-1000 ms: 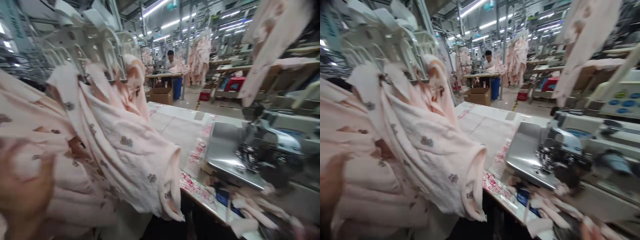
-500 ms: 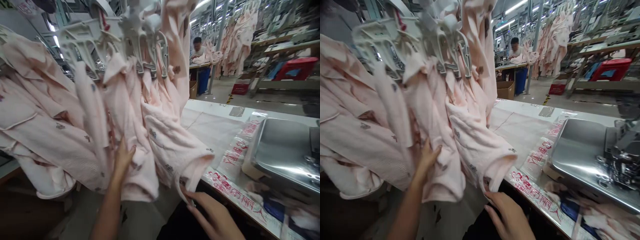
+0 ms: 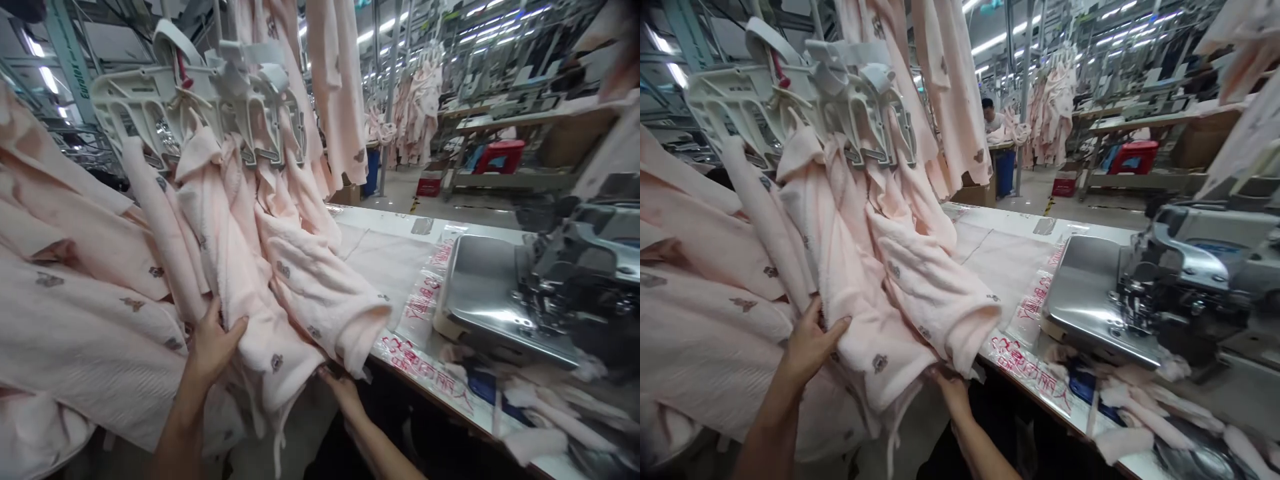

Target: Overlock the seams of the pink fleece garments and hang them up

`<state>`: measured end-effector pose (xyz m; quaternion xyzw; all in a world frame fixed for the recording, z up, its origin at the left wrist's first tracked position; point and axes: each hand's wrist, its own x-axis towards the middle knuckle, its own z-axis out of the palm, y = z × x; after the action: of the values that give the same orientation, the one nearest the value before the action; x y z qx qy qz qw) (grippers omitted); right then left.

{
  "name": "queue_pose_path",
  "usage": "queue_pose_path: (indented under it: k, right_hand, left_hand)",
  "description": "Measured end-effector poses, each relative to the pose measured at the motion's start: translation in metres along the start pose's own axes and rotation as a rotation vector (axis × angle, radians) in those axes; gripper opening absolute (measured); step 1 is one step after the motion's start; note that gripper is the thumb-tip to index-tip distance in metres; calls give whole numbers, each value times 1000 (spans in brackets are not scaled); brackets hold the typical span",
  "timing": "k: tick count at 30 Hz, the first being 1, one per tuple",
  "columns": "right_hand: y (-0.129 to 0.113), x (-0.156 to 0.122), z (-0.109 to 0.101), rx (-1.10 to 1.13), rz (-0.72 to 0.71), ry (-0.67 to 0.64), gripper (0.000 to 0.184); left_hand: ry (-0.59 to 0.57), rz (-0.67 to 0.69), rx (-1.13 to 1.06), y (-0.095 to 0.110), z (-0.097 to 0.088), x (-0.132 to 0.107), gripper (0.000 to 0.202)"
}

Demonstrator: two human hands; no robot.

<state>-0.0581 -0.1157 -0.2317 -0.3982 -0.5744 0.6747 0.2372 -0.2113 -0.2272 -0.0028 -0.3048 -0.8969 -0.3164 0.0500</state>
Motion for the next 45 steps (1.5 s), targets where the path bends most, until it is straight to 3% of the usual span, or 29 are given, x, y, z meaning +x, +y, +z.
queue_pose_path:
  k: [2,4,6,7,8,9,11,12,13,14,16,18,20,22,26,28,31,32,34,35,37,40,45]
  right_hand:
    - [-3,-5,-3,-23,-36,-79,37]
    - [-12,-17,-10,-47,-123,-163,29]
    - [-34,-36,-27,-61,-218,-223,23]
    - [-51,-46,-40,-74,-268,-231,21]
    - [-71,-56,-57,-85,-310,-226,20]
    - [-93,-66,-76,-102,-371,-209,20]
    - [-137,-83,-116,-178,-600,-101,19]
    - [-155,-89,-134,-157,-660,11,20]
    - [-169,-94,-151,-128,-690,140,25]
    - [-177,-97,-164,-199,-702,162,37]
    - [-176,-100,-182,-386,-636,61,42]
    - [-160,-102,-190,-556,-497,-64,20]
    - [-144,-106,-196,-607,-388,-73,12]
    - [-137,-113,-206,-590,-353,-67,9]
    - [-157,-121,-236,-601,-410,-78,19]
    - [-174,-114,-248,-693,-454,98,24]
    - [-188,-95,-256,-884,-448,474,23]
    - [-189,-89,-257,-932,-437,570,23]
    - [-189,-81,-257,-953,-428,653,22]
    - [-189,-79,-258,-926,-428,644,21]
    - [-188,-80,-261,-837,-423,563,19]
    - [-192,-84,-267,-737,-378,475,20]
    - [-202,-80,-274,-737,-263,529,19]
  left_hand:
    - [18,29,-14,4,-4,-3,46]
    - [158,105,12,15,-6,-10,54]
    - [281,267,61,36,-3,-22,67]
    - [243,394,78,50,0,-29,74]
    - [112,552,84,67,3,-35,78]
    - [-102,729,81,87,7,-40,77]
    - [-498,1039,49,131,12,-43,50]
    - [-574,1120,16,154,12,-40,30]
    - [-528,1125,-39,177,11,-34,15]
    - [-408,1108,-98,199,9,-25,12]
    - [-109,1071,-166,234,7,-5,12]
    - [67,1110,-98,253,11,15,12]
    - [92,1135,37,257,22,32,16]
    - [-2,1070,82,251,37,47,20]
    - [-363,837,-189,249,60,76,23]
    - [-313,792,-321,260,72,80,24]
    - [-21,904,-356,276,102,50,29]
    - [-11,968,-342,277,115,30,36]
    - [-231,1150,-315,274,143,-14,40]
    - [-338,1194,-289,270,156,-34,37]
    - [-431,1220,-237,264,173,-60,22]
    - [-503,1212,-189,265,181,-65,13]
    - [-599,1180,-125,282,180,-45,13]
